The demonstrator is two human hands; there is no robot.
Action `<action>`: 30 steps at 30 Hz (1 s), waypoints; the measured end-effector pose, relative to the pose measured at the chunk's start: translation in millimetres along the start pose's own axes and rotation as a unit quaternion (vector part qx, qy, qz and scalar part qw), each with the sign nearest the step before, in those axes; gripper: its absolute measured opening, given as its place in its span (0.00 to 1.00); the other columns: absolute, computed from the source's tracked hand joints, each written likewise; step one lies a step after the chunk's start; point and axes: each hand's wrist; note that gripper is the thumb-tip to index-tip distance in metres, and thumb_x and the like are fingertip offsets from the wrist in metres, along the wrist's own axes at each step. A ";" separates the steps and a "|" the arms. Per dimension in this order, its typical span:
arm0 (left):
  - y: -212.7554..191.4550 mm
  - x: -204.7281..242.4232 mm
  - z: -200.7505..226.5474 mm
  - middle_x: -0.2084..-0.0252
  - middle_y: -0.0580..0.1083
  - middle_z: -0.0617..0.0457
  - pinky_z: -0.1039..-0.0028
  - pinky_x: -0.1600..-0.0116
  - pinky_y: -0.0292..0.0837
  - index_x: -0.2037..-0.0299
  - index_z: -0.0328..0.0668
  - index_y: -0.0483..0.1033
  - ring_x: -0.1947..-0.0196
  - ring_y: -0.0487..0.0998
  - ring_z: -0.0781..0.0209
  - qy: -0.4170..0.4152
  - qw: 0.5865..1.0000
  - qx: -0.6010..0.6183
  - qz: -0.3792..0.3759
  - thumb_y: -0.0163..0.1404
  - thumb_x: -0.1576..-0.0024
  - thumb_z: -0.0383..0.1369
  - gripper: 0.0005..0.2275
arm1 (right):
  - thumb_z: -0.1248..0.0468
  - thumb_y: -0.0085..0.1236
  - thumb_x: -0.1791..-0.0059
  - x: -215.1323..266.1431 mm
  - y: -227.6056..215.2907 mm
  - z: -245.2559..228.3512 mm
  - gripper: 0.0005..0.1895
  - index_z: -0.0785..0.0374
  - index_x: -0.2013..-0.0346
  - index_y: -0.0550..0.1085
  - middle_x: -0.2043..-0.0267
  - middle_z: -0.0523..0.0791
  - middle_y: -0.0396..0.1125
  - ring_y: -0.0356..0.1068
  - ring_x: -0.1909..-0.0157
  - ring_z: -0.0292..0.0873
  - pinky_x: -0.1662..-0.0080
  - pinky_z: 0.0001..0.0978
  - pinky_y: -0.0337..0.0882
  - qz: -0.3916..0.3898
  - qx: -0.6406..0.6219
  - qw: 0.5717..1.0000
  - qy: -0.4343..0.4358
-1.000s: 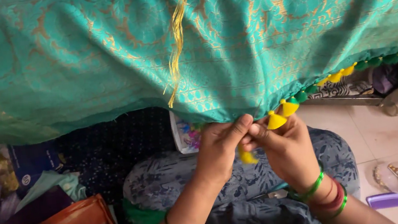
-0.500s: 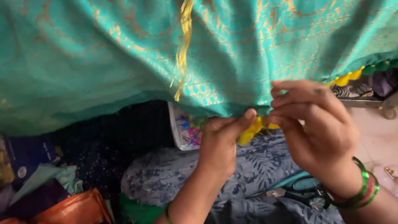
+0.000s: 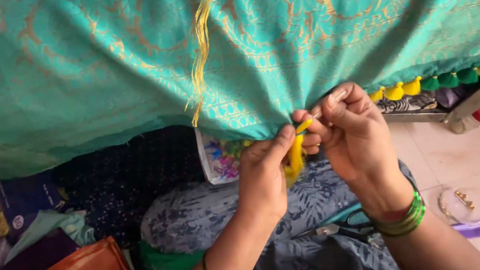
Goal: The person is tying decorative yellow tassels and green threads to the edge of a green saree.
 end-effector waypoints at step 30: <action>-24.1 6.8 26.9 0.55 0.78 0.42 0.56 0.44 0.69 0.50 0.37 0.79 0.52 0.78 0.39 0.513 0.606 -0.606 -0.051 0.52 0.38 0.25 0.08 | 0.61 0.49 0.39 98.6 -129.5 -130.8 0.13 0.73 0.54 0.68 0.56 0.63 0.74 0.77 0.51 0.64 0.46 0.55 0.76 -0.089 0.183 0.979 -0.032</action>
Point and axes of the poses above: each hand's wrist, its own x-axis away from the middle knuckle, its own y-axis out of the palm, z = x × y
